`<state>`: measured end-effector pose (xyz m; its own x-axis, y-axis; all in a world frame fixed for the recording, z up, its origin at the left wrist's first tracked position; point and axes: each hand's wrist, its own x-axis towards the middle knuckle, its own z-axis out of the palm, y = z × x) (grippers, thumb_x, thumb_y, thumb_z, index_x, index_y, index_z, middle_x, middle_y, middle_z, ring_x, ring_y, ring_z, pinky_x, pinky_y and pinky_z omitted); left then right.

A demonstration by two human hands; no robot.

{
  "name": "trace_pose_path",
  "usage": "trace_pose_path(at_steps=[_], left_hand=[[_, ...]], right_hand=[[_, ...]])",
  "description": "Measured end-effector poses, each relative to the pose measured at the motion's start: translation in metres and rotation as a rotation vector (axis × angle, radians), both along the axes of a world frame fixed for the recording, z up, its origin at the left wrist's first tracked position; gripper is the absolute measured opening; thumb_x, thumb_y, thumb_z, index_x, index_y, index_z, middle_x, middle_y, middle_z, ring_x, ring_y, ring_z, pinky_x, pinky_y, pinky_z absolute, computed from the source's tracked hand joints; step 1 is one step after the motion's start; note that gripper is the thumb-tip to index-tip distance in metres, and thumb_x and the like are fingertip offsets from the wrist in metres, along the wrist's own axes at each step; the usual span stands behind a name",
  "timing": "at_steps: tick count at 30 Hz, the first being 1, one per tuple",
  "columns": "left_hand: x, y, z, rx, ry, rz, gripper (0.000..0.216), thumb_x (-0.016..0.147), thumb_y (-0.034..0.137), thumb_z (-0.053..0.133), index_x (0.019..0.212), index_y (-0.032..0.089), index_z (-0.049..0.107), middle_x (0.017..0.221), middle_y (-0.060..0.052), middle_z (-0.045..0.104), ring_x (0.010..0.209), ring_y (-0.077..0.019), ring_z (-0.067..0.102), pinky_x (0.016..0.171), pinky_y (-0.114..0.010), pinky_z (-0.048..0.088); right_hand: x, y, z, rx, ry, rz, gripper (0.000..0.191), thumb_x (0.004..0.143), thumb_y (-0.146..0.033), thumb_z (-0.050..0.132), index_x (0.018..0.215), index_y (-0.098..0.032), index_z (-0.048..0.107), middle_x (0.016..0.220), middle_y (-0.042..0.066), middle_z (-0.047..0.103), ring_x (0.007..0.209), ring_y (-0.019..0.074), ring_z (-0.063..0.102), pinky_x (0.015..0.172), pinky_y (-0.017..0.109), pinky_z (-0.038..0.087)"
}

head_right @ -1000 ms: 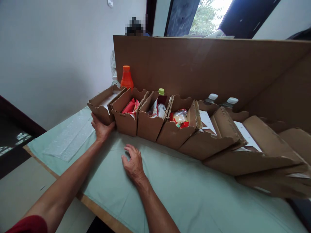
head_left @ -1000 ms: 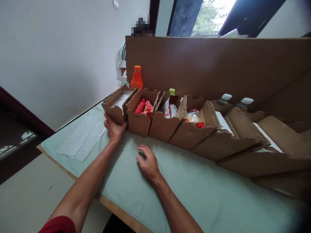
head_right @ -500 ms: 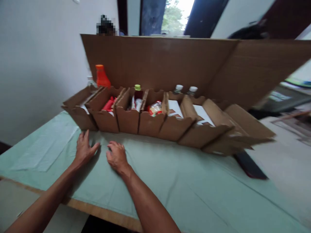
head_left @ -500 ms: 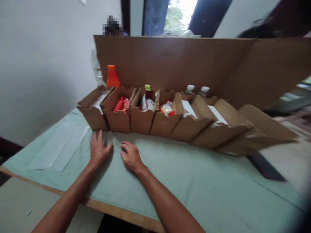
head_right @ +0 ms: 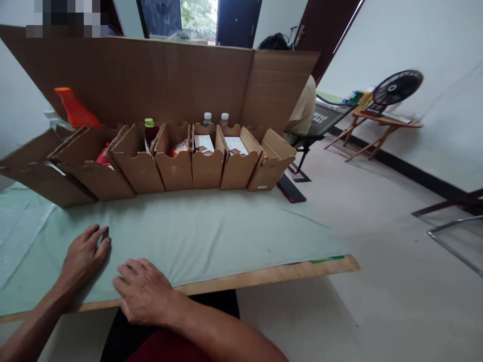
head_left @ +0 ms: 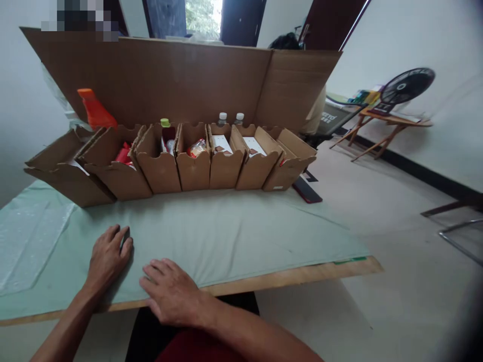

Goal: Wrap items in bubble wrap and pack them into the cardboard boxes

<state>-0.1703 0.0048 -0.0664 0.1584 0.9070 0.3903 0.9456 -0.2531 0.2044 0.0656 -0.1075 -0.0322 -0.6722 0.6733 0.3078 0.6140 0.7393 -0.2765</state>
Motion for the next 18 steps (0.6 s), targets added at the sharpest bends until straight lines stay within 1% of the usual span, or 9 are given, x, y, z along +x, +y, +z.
trace_pose_path(at_steps=[3, 5, 6, 7, 9, 12, 15, 17, 18], left_hand=[[0.003, -0.001, 0.006, -0.010, 0.004, 0.001, 0.056, 0.095, 0.046, 0.033, 0.120, 0.010, 0.068, 0.131, -0.024, 0.064, 0.129, -0.0411, 0.058, 0.112, -0.057, 0.045], [0.006, -0.003, 0.010, -0.022, 0.003, 0.003, 0.056, 0.094, 0.047, 0.034, 0.116, 0.009, 0.070, 0.130, -0.026, 0.065, 0.127, -0.0424, 0.060, 0.111, -0.058, 0.046], [0.007, -0.004, 0.012, -0.026, -0.005, 0.007, 0.054, 0.094, 0.047, 0.035, 0.115, 0.011, 0.070, 0.130, -0.025, 0.066, 0.125, -0.0425, 0.061, 0.110, -0.059, 0.047], [0.008, -0.005, 0.013, -0.025, -0.022, 0.013, 0.051, 0.093, 0.048, 0.037, 0.112, 0.013, 0.070, 0.128, -0.023, 0.068, 0.123, -0.0423, 0.062, 0.109, -0.060, 0.048], [0.010, -0.006, 0.017, -0.020, -0.080, 0.028, 0.044, 0.090, 0.050, 0.042, 0.107, 0.020, 0.070, 0.122, -0.016, 0.071, 0.121, -0.0414, 0.064, 0.109, -0.061, 0.048], [0.011, -0.006, 0.021, -0.030, -0.152, 0.053, 0.037, 0.084, 0.055, 0.046, 0.098, 0.028, 0.066, 0.112, -0.006, 0.075, 0.122, -0.0403, 0.064, 0.112, -0.061, 0.047], [0.018, -0.001, 0.026, -0.045, -0.157, 0.083, 0.032, 0.083, 0.056, 0.047, 0.094, 0.031, 0.064, 0.105, -0.001, 0.075, 0.119, -0.0395, 0.066, 0.109, -0.064, 0.050], [0.033, -0.002, 0.030, -0.035, -0.149, 0.093, 0.033, 0.082, 0.056, 0.047, 0.095, 0.031, 0.065, 0.106, -0.002, 0.075, 0.117, -0.0406, 0.067, 0.105, -0.066, 0.052], [0.046, -0.008, 0.033, -0.019, -0.158, 0.085, 0.034, 0.082, 0.055, 0.048, 0.097, 0.031, 0.067, 0.110, -0.004, 0.074, 0.117, -0.0411, 0.066, 0.105, -0.066, 0.052]], right_hand=[[0.020, -0.030, 0.005, -0.124, 0.072, 0.023, 0.037, 0.094, -0.035, 0.069, 0.125, -0.016, 0.065, 0.144, 0.010, 0.061, 0.140, 0.0237, 0.048, 0.123, 0.036, 0.033], [0.040, -0.042, 0.011, -0.219, 0.162, 0.042, 0.031, 0.094, -0.033, 0.070, 0.122, -0.019, 0.069, 0.143, 0.007, 0.063, 0.139, 0.0195, 0.051, 0.120, 0.032, 0.036], [0.053, -0.045, 0.015, -0.256, 0.229, 0.014, 0.028, 0.095, -0.032, 0.069, 0.120, -0.020, 0.070, 0.142, 0.006, 0.064, 0.138, 0.0183, 0.052, 0.119, 0.032, 0.037], [0.069, -0.047, 0.019, -0.280, 0.306, -0.042, 0.024, 0.096, -0.030, 0.068, 0.118, -0.021, 0.072, 0.141, 0.005, 0.066, 0.137, 0.0177, 0.053, 0.118, 0.032, 0.039], [0.105, -0.046, 0.026, -0.292, 0.461, -0.218, 0.022, 0.097, -0.024, 0.063, 0.116, -0.023, 0.073, 0.136, 0.004, 0.069, 0.136, 0.0185, 0.056, 0.117, 0.037, 0.040], [0.167, -0.038, 0.028, -0.244, 0.590, -0.474, 0.024, 0.097, -0.023, 0.058, 0.114, -0.024, 0.074, 0.129, 0.006, 0.073, 0.131, 0.0218, 0.060, 0.116, 0.045, 0.043], [0.218, -0.032, 0.016, -0.167, 0.616, -0.678, 0.024, 0.094, -0.026, 0.057, 0.110, -0.024, 0.075, 0.125, 0.009, 0.074, 0.126, 0.0267, 0.063, 0.112, 0.052, 0.047], [0.237, -0.031, 0.004, -0.145, 0.641, -0.758, 0.023, 0.094, -0.027, 0.056, 0.106, -0.024, 0.076, 0.123, 0.010, 0.074, 0.120, 0.0275, 0.065, 0.107, 0.053, 0.051], [0.242, -0.032, -0.001, -0.144, 0.656, -0.777, 0.023, 0.094, -0.027, 0.056, 0.105, -0.024, 0.075, 0.122, 0.010, 0.074, 0.118, 0.0272, 0.066, 0.106, 0.052, 0.052]])
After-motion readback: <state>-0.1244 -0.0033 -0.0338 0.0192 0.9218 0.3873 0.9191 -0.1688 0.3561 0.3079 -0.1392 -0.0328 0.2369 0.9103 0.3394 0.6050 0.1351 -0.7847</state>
